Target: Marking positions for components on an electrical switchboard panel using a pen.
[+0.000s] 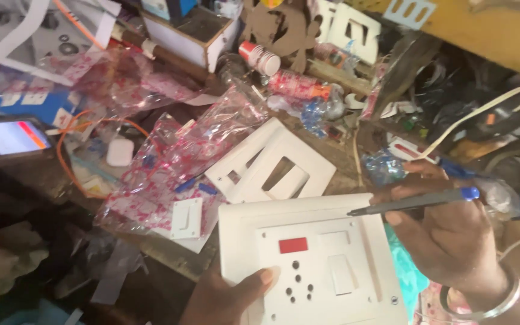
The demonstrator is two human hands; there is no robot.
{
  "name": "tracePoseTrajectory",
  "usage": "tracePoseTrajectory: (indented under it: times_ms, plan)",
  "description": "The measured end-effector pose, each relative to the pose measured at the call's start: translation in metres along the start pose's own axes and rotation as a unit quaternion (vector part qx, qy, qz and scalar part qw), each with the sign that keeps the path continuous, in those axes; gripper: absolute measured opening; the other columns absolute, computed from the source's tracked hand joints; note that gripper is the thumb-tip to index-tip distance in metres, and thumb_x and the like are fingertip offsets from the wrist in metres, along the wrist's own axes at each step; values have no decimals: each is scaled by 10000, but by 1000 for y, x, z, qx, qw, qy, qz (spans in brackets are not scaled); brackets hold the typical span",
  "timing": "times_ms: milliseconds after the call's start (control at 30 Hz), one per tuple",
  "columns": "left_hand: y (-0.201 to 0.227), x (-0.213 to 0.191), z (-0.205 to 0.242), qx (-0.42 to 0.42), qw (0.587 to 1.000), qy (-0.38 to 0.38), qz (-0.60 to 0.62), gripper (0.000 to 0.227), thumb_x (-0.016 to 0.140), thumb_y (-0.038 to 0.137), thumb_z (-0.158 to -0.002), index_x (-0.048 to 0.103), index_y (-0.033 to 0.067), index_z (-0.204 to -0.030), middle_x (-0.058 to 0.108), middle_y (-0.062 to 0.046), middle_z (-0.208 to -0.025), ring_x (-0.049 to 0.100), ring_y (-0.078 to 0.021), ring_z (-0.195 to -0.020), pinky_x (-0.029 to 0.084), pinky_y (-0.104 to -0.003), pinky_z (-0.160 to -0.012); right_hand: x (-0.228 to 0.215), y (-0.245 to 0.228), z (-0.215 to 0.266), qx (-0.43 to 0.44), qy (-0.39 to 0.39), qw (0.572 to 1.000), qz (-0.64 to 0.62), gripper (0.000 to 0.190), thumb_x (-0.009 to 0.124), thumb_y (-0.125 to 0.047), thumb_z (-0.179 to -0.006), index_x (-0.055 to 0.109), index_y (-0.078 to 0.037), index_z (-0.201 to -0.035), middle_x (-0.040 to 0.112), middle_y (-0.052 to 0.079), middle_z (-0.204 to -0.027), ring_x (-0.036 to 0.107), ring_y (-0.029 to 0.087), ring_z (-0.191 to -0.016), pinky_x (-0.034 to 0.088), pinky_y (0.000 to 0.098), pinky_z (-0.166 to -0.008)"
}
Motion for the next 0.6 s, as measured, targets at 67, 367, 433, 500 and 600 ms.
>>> tracePoseTrajectory:
  times_ms: [67,367,433,500,600]
  plan:
    - [-10,-9,-4,-8,1000,0,-24,765,748,93,-735,500,22,-1455,682,-126,-1320,629,-192,-1220,496,-379,-1026,-8,3,5,-3,0,1000,20,366,652,32,-915,508,-12,-1249,758,70,-1061,726,180,-1026,402,487,-1210]
    - [-51,-38,-14,-69,996,39,-33,857,774,84,-697,471,58,-1499,706,-161,-1223,696,-195,-1074,583,-384,-904,-7,-16,4,-19,-1,995,99,319,696,-70,-889,550,-34,-1170,756,32,-977,734,175,-987,432,485,-1152]
    - [-46,-36,-16,-46,997,29,-47,882,767,82,-693,443,59,-1513,700,-160,-1238,698,-198,-1092,588,-387,-910,-4,-17,-1,-14,-3,996,89,348,707,-83,-887,539,-7,-1182,754,14,-965,740,184,-983,426,491,-1144]
    - [-57,-40,-15,-73,995,62,11,911,752,98,-691,388,81,-1526,693,-181,-1301,716,-237,-1117,599,-415,-933,1,-23,-2,-54,-26,988,140,226,699,-49,-868,620,-82,-1076,728,27,-934,727,211,-933,436,489,-1125]
    - [-62,-43,-19,-22,1000,12,-6,904,751,68,-730,360,27,-1543,663,-237,-1270,684,-265,-1136,581,-446,-928,4,-25,-6,-76,-41,990,115,276,704,-37,-868,589,-81,-1115,736,30,-957,741,164,-874,421,518,-1134]
Point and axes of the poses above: each hand's wrist, its own z-axis away from the middle knuckle, its own x-axis out of the palm, y = z × x, the point moved 7 cm from there along -z, towards the middle knuckle
